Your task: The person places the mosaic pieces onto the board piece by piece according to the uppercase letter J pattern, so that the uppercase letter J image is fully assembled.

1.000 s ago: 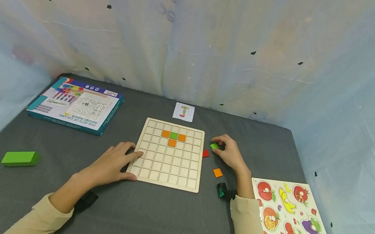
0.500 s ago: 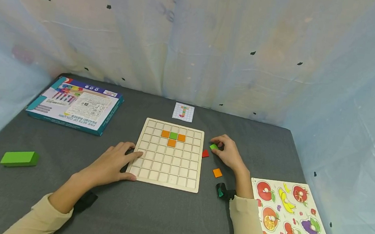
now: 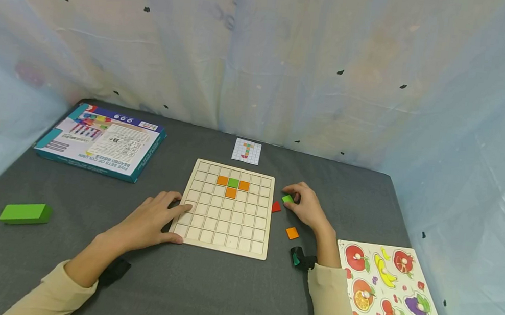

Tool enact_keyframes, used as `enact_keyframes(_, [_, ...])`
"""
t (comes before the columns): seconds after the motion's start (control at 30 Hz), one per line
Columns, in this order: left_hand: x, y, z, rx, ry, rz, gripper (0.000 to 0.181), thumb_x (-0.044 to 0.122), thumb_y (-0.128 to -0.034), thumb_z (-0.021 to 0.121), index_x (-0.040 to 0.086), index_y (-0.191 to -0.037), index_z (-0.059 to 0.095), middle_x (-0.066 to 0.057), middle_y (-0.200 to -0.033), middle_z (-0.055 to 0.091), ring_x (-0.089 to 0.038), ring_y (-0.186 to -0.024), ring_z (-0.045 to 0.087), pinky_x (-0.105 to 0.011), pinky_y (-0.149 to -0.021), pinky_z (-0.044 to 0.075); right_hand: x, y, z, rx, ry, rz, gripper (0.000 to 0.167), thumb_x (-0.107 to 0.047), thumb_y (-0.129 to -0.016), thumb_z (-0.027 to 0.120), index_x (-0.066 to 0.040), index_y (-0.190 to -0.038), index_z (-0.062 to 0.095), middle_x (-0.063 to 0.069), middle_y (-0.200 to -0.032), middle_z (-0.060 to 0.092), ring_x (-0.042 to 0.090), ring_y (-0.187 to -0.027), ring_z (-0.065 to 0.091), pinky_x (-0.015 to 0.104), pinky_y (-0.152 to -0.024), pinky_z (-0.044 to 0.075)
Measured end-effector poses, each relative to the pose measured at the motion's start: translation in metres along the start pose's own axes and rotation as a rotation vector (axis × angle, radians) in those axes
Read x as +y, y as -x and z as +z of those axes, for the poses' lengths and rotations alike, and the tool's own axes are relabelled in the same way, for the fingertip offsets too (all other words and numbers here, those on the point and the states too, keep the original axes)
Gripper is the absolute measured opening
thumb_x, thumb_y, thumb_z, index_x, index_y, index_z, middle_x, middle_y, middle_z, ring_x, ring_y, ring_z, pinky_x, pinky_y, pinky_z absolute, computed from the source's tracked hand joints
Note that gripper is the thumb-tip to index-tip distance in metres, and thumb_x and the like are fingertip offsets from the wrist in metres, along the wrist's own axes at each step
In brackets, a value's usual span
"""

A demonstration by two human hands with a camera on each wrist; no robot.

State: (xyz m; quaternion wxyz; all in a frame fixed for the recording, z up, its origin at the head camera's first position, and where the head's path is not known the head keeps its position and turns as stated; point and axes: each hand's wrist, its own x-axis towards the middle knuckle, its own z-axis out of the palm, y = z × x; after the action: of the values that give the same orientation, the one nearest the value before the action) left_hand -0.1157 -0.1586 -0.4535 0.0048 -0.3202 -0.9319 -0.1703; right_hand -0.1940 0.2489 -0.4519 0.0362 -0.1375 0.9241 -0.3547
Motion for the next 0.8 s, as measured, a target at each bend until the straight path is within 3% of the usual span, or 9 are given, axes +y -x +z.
enact_keyframes(0.8, [-0.0018, -0.0003, 0.0021, -0.007, -0.005, -0.004, 0.079, 0.048, -0.0784, 0.082, 0.010, -0.142, 0.056, -0.018, -0.135, 0.048, -0.034, -0.119, 0.048, -0.053, -0.089, 0.042, -0.0010, 0.0002, 0.0022, -0.007, -0.002, 0.039, 0.023, 0.000, -0.086, 0.076, 0.000, -0.107, 0.067, 0.011, -0.098, 0.059, 0.024, -0.083, 0.050, 0.038, -0.076, 0.043])
